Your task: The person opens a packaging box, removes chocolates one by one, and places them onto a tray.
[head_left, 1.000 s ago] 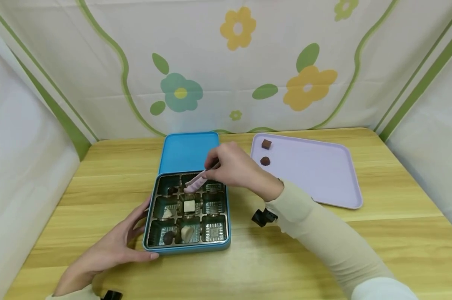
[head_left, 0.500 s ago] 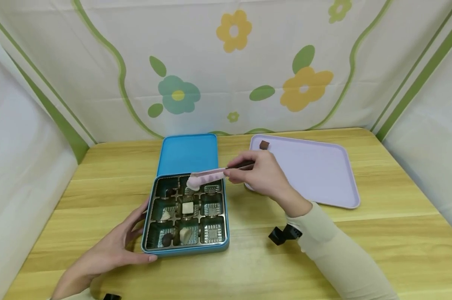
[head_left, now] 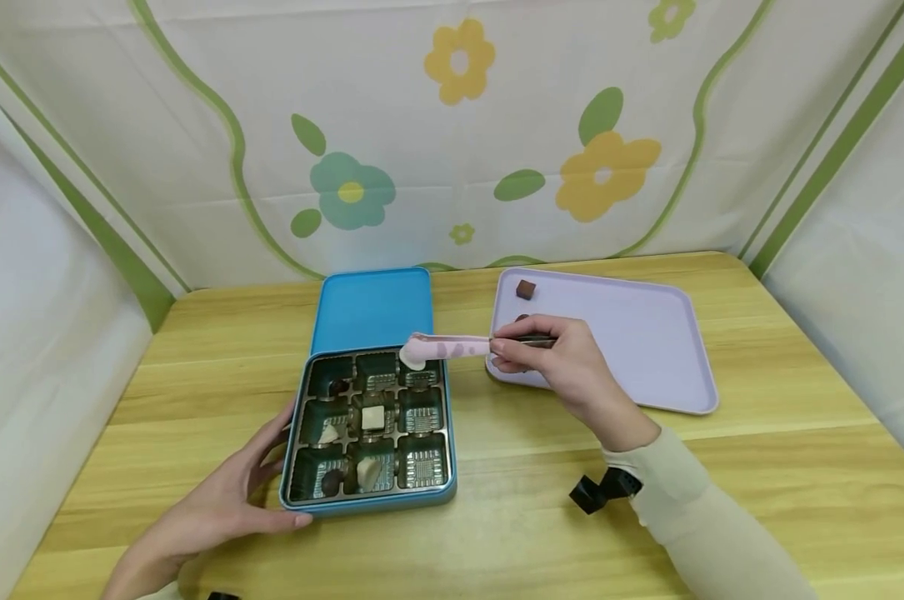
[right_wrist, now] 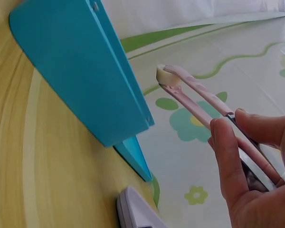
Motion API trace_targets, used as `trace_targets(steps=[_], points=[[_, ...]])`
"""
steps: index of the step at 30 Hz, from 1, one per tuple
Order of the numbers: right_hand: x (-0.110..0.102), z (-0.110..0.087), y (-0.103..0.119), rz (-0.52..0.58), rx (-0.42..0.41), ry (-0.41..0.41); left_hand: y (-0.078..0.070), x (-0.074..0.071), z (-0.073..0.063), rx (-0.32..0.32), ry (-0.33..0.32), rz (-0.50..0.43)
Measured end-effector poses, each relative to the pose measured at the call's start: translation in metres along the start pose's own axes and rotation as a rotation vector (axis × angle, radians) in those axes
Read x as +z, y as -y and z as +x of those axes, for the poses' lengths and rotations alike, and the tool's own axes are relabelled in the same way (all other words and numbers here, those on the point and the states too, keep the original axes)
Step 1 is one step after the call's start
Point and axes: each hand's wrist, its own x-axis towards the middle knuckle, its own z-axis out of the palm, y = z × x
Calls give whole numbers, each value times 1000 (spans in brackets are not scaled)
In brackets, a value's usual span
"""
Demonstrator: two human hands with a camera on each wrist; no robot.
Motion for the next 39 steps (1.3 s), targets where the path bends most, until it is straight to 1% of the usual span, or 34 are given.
trace_targets(steps=[2, 4, 8, 10, 15, 19, 21, 24, 27, 30, 39], points=[[-8, -2, -2, -5, -2, -18, 1, 0, 0, -2, 2, 4], [-19, -2, -5, 17, 0, -47, 1, 0, 0, 0, 4, 8], [-47, -4, -11, 63, 10, -131, 1, -1, 0, 2, 5, 12], [-64, -5, -14, 93, 17, -183, 0, -1, 0, 0, 5, 13], [-108, -6, -17, 156, 32, -323, -2, 1, 0, -31, 1, 13], [-132, -2, -22, 174, 22, -468, -2, 2, 1, -36, 0, 18], [-139, 1, -26, 158, 46, -532, -2, 3, 0, -36, -2, 25], [-145, 5, -32, 129, 108, -608, -3, 2, 0, -36, -2, 32], [-145, 10, -36, 110, 147, -654, -2, 2, -1, -40, -2, 28], [-146, 12, -37, 113, 151, -673, -1, 2, -2, -40, -1, 26], [-157, 7, -36, 167, 159, -667, -2, 2, 0, -33, -7, 53]])
